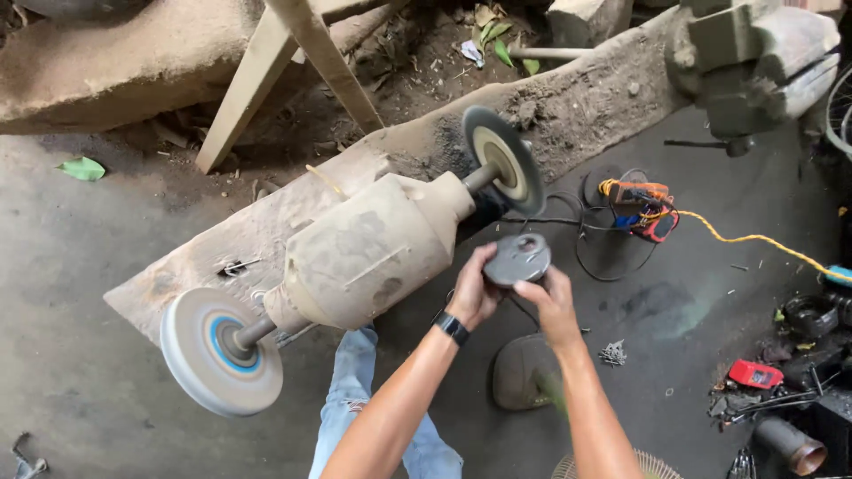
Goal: The person uses a bench grinder to smooth and shape various metal components, including a cylindrical shaft and a circular disc. They hold the parts with both hands against the spinning wheel, rotating them to grind different surfaces. The person briefly walks to a nearby table to retrieve additional parts from a metal bowl before returning to the grinder.
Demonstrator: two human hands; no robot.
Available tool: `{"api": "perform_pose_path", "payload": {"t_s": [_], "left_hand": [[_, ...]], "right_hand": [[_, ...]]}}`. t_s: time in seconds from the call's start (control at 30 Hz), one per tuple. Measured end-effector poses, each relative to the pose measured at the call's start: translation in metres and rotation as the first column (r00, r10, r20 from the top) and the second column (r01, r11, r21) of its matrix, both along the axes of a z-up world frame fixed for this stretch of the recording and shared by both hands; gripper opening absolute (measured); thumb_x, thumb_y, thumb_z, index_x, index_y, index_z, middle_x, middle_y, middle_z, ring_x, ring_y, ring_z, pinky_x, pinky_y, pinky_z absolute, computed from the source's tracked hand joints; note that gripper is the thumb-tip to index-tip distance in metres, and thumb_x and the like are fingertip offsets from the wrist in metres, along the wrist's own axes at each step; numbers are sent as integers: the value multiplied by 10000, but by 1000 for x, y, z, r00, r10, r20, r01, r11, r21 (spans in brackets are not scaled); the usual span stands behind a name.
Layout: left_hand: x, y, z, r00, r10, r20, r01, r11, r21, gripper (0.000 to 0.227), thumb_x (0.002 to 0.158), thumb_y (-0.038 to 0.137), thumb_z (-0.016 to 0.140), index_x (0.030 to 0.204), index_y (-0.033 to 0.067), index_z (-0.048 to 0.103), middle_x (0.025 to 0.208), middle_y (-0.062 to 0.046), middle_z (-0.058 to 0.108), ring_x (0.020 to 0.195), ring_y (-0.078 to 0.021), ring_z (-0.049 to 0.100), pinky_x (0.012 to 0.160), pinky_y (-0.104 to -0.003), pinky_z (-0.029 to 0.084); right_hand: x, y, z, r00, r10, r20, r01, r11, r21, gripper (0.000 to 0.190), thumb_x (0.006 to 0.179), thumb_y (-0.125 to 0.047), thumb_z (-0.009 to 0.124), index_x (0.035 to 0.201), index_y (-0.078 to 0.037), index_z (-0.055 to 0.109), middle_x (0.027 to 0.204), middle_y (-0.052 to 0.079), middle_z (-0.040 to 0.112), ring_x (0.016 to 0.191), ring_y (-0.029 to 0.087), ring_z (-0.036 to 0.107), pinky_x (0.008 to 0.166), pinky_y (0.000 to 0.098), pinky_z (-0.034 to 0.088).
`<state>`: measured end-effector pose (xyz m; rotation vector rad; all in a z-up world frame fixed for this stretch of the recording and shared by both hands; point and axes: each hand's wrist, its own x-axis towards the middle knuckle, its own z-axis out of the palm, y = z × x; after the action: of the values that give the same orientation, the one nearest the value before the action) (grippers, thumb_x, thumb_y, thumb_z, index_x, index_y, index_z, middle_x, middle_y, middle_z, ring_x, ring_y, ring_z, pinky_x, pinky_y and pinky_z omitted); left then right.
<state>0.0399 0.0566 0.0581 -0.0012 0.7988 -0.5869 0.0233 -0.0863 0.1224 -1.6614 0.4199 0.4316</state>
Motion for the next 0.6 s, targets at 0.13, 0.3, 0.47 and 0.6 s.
{"api": "perform_pose_path", "payload": {"t_s": [0.13,0.3,0.47,0.6], "left_hand": [[-20,-16,-4,998,3,60,-9,996,93,311,973,267,588,1195,59,653,1227,-58,682,1152,-194,623,1032,-379,469],[-37,-37,-62,984,177,32,-180,971,156,244,970,202,625,1148,43,674,1161,-53,686,1094,-180,616,1033,-353,450],[-12,-41,-91,976,219,-6,-217,967,138,180,930,133,640,1086,49,671,1108,-51,690,1054,-184,620,1010,-353,465],[-13,-43,-85,973,230,7,-229,966,123,153,953,123,647,1084,45,657,1120,-47,678,1066,-179,607,1015,-355,457]], "right_hand": [[2,27,-8,970,-244,-5,242,955,170,451,910,-224,640,1298,7,642,1279,53,692,1195,119,636,1080,247,464],[9,19,-73,949,-312,-35,310,950,-42,338,852,-67,660,1164,61,679,1085,86,712,982,157,649,923,301,502],[36,2,-109,910,-391,-138,408,902,138,316,811,-27,646,1117,46,664,1050,69,708,948,157,652,913,296,503],[38,-9,-103,918,-361,-162,383,914,135,278,860,-32,647,1120,65,657,1054,89,698,958,176,644,919,311,498]]}}
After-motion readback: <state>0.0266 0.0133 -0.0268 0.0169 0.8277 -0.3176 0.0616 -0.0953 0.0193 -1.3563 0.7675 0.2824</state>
